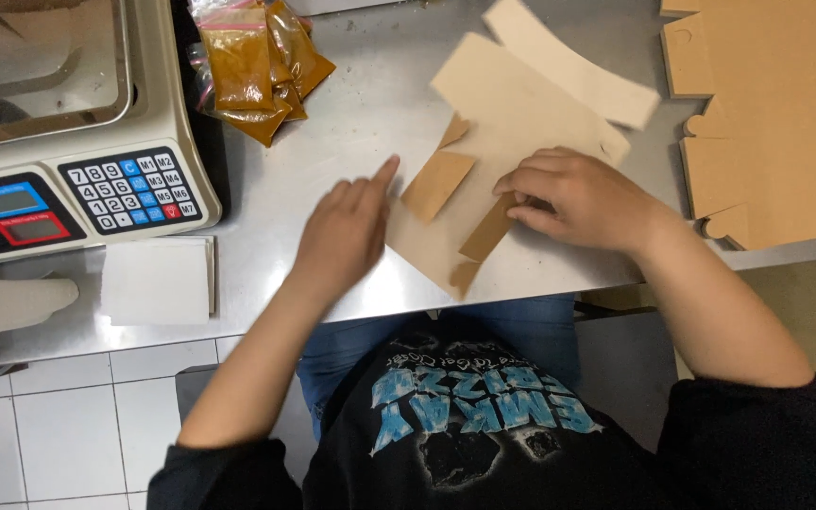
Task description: The person folds a flat cardboard box blank into a three-dimensional box on a stainless steel countertop. They fold the side flaps, tuck the tabs into slots, and press the seams to secure the structure.
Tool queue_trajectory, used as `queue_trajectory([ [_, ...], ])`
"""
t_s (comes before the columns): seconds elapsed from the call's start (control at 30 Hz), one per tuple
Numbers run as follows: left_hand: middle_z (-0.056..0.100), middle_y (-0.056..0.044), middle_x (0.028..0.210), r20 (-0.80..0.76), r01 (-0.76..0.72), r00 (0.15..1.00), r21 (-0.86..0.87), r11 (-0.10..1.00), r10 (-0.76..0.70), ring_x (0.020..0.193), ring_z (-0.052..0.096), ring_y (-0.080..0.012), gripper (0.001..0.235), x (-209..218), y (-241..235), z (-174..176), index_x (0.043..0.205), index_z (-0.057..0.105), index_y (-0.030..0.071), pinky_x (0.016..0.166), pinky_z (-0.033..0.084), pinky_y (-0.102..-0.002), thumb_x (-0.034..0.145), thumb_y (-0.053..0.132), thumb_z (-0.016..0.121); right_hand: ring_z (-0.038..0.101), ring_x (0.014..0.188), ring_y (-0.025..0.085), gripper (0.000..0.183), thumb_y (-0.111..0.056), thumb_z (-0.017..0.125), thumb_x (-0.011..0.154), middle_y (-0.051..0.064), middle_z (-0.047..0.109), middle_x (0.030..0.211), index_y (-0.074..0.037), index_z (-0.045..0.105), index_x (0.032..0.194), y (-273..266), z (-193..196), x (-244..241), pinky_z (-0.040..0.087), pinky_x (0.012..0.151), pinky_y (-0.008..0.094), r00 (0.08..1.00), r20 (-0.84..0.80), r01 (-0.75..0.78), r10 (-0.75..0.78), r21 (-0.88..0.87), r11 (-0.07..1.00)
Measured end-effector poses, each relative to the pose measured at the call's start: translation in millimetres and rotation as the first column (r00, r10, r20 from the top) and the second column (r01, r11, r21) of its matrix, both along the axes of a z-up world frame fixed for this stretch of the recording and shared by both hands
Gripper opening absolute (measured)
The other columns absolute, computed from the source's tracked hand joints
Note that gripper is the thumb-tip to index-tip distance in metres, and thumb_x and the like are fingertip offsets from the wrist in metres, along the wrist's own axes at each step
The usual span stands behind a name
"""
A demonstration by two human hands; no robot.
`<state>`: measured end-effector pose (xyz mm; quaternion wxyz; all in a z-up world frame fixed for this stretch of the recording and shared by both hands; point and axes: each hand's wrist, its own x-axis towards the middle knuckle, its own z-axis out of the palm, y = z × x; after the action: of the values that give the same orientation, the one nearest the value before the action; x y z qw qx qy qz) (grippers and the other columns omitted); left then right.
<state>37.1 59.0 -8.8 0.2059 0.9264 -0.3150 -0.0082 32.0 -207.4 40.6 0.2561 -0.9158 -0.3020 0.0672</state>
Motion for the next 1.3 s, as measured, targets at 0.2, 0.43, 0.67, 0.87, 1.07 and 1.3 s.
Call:
queue_trajectory([
  [0.2,0.06,-0.009,0.087,0.105,0.041,0.994,0.013,0.999,-0.042,0.082,0.056,-0.0238,0.046,52.0,-2.4,2.6,0.127,0.046,0.008,0.071,0.046,-0.033,0.083,0.008,0.057,0.062,0.071,0.019,0.013,-0.014,0.065,0.08,0.003,0.061,0.072,-0.007,0.064,0.091,4.4,-29.0,-15.2,0.05,0.064,0.029,0.99,-0.024,0.138,-0.136,0.082,0.987],
  [0.43,0.044,-0.017,0.118,0.151,-0.001,0.988,-0.145,0.989,0.023,0.104,0.048,-0.0354,0.045,52.6,-3.6,19.0,0.126,0.04,0.002,0.074,0.047,-0.045,0.088,0.019,0.055,0.054,0.071,0.015,0.005,-0.005,0.062,0.082,0.004,0.056,0.078,-0.006,0.059,0.086,11.1,-41.6,-10.8,0.043,0.064,0.026,0.963,-0.044,0.267,-0.267,0.304,0.914],
  [0.67,0.054,-0.01,0.101,0.005,-0.099,0.995,-0.228,0.969,0.103,0.091,0.052,-0.0269,0.03,16.8,3.9,6.3,0.101,0.061,0.003,0.079,0.044,-0.035,0.081,0.025,0.062,0.063,0.066,0.026,0.016,-0.006,0.061,0.082,0.015,0.058,0.073,0.005,0.058,0.094,15.6,-25.2,4.1,0.051,0.052,0.033,0.938,-0.131,0.342,-0.322,0.185,0.921],
  [0.87,0.054,-0.008,0.102,-0.105,-0.116,0.991,-0.313,0.943,0.087,0.09,0.052,-0.0252,0.013,17.9,-2.2,-5.3,0.09,0.063,0.004,0.079,0.044,-0.034,0.08,0.012,0.063,0.063,0.069,0.031,0.016,-0.006,0.058,0.081,0.018,0.06,0.075,0.006,0.061,0.092,37.8,-2.1,18.5,0.05,0.05,0.037,0.944,-0.194,0.293,-0.267,0.119,0.949],
  [1.07,0.047,-0.01,0.114,-0.146,-0.074,0.989,-0.478,0.875,0.004,0.098,0.053,-0.0325,0.005,15.3,-9.9,4.0,0.087,0.061,0.007,0.084,0.045,-0.042,0.082,0.008,0.062,0.059,0.068,0.024,0.01,-0.004,0.056,0.082,0.014,0.06,0.072,0.002,0.061,0.088,37.2,-24.2,23.6,0.047,0.05,0.033,0.921,-0.264,0.35,-0.285,0.249,0.903],
  [1.3,0.031,-0.016,0.132,-0.255,-0.009,0.954,-0.553,0.833,-0.16,0.114,0.044,-0.0468,0.002,21.8,-27.4,24.2,0.086,0.056,0.007,0.09,0.044,-0.051,0.087,0.008,0.058,0.053,0.067,0.017,0.008,-0.003,0.055,0.082,0.007,0.056,0.068,-0.002,0.062,0.086,30.8,-37.6,21.8,0.044,0.057,0.03,0.879,-0.367,0.433,-0.305,0.347,0.832],
])
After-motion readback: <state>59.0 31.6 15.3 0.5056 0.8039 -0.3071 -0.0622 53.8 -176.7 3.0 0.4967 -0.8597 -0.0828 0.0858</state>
